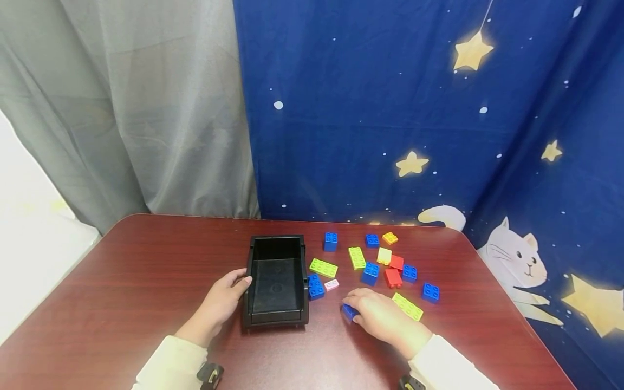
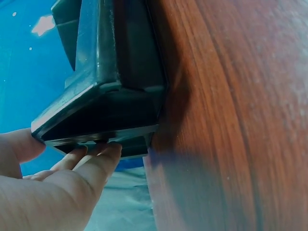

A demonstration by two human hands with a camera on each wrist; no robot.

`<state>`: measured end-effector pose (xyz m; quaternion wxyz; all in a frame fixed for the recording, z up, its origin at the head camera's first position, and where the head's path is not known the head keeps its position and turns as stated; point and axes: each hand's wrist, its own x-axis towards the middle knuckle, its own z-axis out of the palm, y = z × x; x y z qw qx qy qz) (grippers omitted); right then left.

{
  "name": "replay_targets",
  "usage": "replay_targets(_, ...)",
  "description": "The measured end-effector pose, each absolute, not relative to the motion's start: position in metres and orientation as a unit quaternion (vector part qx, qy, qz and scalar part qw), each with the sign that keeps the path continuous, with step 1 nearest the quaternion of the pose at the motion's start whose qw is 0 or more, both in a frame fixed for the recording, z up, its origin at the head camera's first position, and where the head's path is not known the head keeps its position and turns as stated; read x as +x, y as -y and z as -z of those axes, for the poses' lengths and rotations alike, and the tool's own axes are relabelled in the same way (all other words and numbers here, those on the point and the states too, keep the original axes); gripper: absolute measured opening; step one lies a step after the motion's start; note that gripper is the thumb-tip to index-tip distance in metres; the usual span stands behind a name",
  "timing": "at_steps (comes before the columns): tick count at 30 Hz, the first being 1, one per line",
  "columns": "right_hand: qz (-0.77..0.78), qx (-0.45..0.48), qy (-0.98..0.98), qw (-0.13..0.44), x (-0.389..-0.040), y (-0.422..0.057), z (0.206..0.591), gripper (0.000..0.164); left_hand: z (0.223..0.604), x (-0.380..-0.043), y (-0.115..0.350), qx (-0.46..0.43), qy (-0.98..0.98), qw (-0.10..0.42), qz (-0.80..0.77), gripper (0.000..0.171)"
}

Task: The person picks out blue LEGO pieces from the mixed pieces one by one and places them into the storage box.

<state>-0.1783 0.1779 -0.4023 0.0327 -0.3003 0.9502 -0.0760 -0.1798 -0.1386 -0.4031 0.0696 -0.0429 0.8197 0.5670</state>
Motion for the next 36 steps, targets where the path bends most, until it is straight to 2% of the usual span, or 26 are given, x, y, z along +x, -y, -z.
replay_targets(20,0.103,-0.287,-0.952,0.01,-0.18,-0.177,0.402,0.027,0.403,-0.179,0.139,-0.049,-0.815,0.067,-0.574,0.048)
replay_targets(31,0.153,-0.247,-0.957,-0.011,-0.176,-0.172,0.394,0.032,0.405,-0.179,0.139,-0.049,-0.809,0.066,-0.582,0.048)
replay_targets(36,0.165,-0.22,-0.961,-0.041,-0.174,-0.167,0.387,0.033,0.405,-0.179,0.138,-0.052,-0.807,0.063,-0.585,0.048)
